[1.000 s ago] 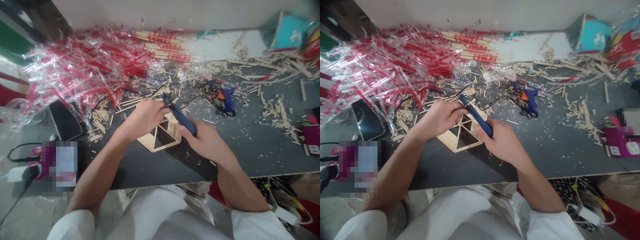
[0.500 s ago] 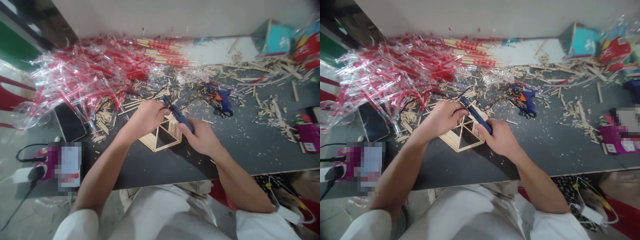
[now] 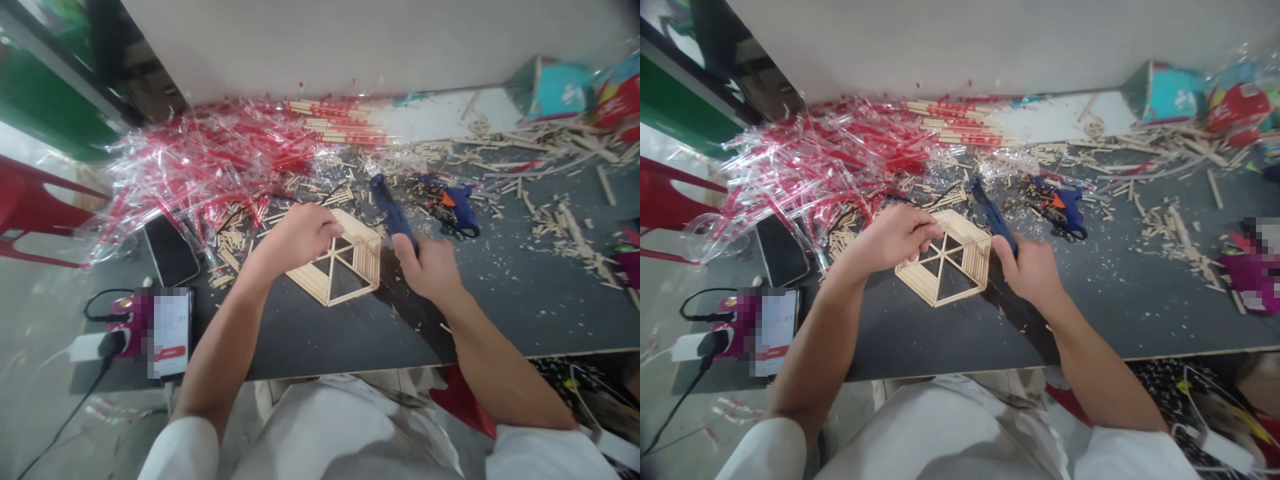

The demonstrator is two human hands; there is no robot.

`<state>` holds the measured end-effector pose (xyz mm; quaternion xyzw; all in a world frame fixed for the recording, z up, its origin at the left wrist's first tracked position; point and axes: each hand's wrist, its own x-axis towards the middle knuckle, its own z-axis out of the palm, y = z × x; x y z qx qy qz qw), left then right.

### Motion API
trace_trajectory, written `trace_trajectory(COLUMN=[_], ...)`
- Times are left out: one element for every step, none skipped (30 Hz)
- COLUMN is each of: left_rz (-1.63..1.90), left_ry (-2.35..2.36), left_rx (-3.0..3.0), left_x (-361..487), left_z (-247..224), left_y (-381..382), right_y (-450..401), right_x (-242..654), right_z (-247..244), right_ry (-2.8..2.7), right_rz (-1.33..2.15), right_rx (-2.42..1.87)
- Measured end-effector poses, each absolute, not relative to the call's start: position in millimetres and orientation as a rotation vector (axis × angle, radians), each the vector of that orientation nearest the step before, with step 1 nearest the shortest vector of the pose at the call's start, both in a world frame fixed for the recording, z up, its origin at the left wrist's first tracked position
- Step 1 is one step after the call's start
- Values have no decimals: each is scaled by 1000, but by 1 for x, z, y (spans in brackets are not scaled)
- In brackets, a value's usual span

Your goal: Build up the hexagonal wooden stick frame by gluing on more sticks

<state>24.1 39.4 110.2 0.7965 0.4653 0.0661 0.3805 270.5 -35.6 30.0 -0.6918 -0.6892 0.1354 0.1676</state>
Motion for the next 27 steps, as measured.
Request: trace_trajectory(left_rz=[133, 111, 103, 105, 100, 80, 31, -36, -82, -123, -143, -158, -170, -180, -189, -194, -193, -190, -182, -175, -168, -154, -129, -90, -40, 10, 53], left_ry=[1169, 1162, 1172, 1194, 1212, 1222, 1208, 1179, 1167, 1162, 1170, 1179, 1187, 1188, 1180, 1168, 1158, 1152, 1150, 1151, 1155, 1159, 1162, 1166, 1168, 1166, 1158], left_rx=[2005, 1972, 1940, 1914, 1908, 1924, 1965, 2020, 2087, 2150, 2189, 2214, 2225, 2229, 2232, 2240, 2251, 2264, 2276, 2284, 2284, 2276, 2263, 2251, 2243, 2240, 2243], left_x=[20, 16, 12, 9, 5, 2, -1, -4, -7, -8, -10, -11, -11, -11, -11, -11, -10, -10, -10, -9, -9, -7, -6, -5, -3, -1, 1], left_z=[113, 116, 119, 120, 121, 121, 119, 118, 116, 113, 112, 110, 109, 109, 108, 108, 108, 108, 108, 109, 109, 110, 111, 112, 113, 115, 116], left_y=[40, 40, 41, 41, 42, 43, 44, 46, 48, 49, 50, 52, 53, 53, 54, 55, 55, 56, 56, 56, 56, 55, 54, 53, 51, 50, 48], right_y=[-34, -33, -33, -33, -34, -35, -37, -38, -39, -39, -40, -40, -39, -39, -38, -38, -38, -38, -38, -39, -40, -42, -43, -44, -45, -46, -46], right_x=[274, 276, 277, 277, 276, 274, 273, 271, 270, 270, 270, 271, 273, 275, 277, 279, 281, 283, 284, 285, 287, 288, 290, 291, 293, 294, 295], right_z=[29, 28, 28, 29, 30, 31, 33, 34, 36, 37, 39, 40, 41, 41, 42, 42, 42, 41, 41, 39, 37, 35, 33, 31, 28, 27, 27], right_ry=[-1962, -1965, -1966, -1965, -1967, -1969, -1971, -1969, -1963, -1945, -1919, -1888, -1855, -1830, -1814, -1809, -1814, -1819, -1824, -1825, -1826, -1838, -1860, -1892, -1930, -1964, -1989], right_rz=[386, 400, 421, 445, 477, 507, 526, 535, 536, 525, 509, 491, 468, 440, 412, 384, 359, 330, 302, 276, 247, 221, 194, 166, 141, 118, 102], right_rx=[-1952, -1930, -1907, -1885, -1866, -1853, -1848, -1848, -1852, -1861, -1876, -1897, -1926, -1957, -1989, -2019, -2048, -2082, -2119, -2159, -2198, -2228, -2244, -2247, -2237, -2216, -2184])
